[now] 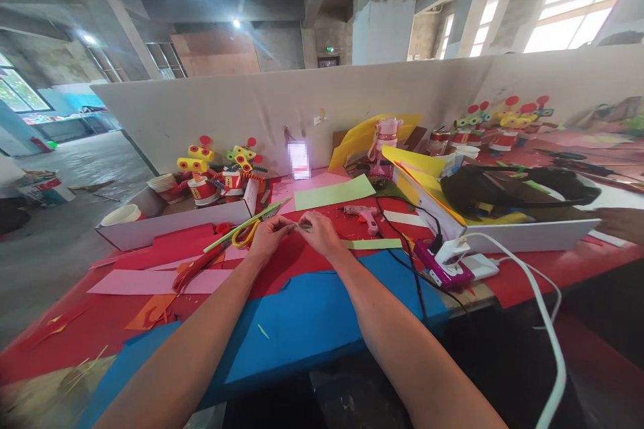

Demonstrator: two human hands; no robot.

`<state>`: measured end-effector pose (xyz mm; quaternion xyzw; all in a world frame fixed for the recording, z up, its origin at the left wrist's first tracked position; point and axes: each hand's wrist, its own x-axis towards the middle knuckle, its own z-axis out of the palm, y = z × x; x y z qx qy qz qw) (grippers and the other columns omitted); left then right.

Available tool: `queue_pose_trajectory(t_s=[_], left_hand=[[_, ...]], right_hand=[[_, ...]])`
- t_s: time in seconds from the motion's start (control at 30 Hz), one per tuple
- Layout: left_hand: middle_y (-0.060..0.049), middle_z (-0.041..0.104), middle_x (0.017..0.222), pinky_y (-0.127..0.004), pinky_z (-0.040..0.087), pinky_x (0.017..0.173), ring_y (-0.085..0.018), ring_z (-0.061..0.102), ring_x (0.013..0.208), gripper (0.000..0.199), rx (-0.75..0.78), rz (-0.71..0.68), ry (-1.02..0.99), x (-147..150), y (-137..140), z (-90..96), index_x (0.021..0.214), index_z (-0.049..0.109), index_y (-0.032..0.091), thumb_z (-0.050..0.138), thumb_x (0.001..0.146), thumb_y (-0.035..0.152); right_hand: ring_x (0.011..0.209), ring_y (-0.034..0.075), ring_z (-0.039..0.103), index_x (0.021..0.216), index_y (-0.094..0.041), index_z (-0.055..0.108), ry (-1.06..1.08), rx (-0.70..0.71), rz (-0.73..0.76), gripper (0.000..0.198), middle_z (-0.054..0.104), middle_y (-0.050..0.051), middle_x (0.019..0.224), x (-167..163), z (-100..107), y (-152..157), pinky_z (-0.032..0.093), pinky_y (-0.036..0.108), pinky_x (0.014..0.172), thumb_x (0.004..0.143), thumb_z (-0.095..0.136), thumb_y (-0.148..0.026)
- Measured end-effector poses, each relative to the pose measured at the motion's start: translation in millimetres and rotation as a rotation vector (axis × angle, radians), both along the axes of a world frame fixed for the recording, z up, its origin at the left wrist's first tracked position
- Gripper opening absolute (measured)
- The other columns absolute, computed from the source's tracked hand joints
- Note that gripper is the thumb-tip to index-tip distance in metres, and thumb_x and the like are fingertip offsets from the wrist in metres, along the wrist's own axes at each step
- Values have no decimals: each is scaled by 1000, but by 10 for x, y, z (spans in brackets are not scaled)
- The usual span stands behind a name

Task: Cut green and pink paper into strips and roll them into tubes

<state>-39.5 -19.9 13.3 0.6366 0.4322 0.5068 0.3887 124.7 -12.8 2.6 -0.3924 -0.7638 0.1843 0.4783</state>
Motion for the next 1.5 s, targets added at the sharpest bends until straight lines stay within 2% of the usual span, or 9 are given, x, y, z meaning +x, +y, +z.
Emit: queue_pose_trajectory(t_s=[0.13,0.3,0.5,0.77,1.5], left_hand=[[-1,65,64,-26,44,64,-14,58,63,20,3,-25,1,17,-16,25,71,66,17,71,68,36],[2,66,67,-24,44,60,-12,58,59,38,-119,-57,-180,19,5,9,87,60,17,80,58,31],[-1,65,61,-23,43,54,-12,56,55,36,-240,-59,-201,14,-19,19,77,64,14,83,55,35],[0,64,57,-23,41,54,-10,51,51,24,-213,-72,-198,36,-64,34,70,71,14,79,60,35],[-2,65,58,-24,40,53,-10,51,52,22,-207,-51,-181,44,-44,11,69,72,15,77,61,35]], right_hand=[[72,15,59,70,-19,59,57,-36,27,9,65,3,75,-1,-33,34,46,25,69,79,62,-19],[62,13,57,68,-19,59,127,-112,33,12,65,0,68,-5,-76,75,44,23,61,78,64,-24],[61,12,55,67,-19,59,114,-125,15,10,64,-1,66,-6,-79,74,42,22,59,75,65,-20],[60,12,53,63,-19,58,53,-71,-38,14,63,-1,64,-16,-52,43,40,22,60,74,65,-19],[61,12,54,65,-19,55,56,-102,-37,15,63,-1,65,-19,-66,57,41,23,60,76,66,-22]])
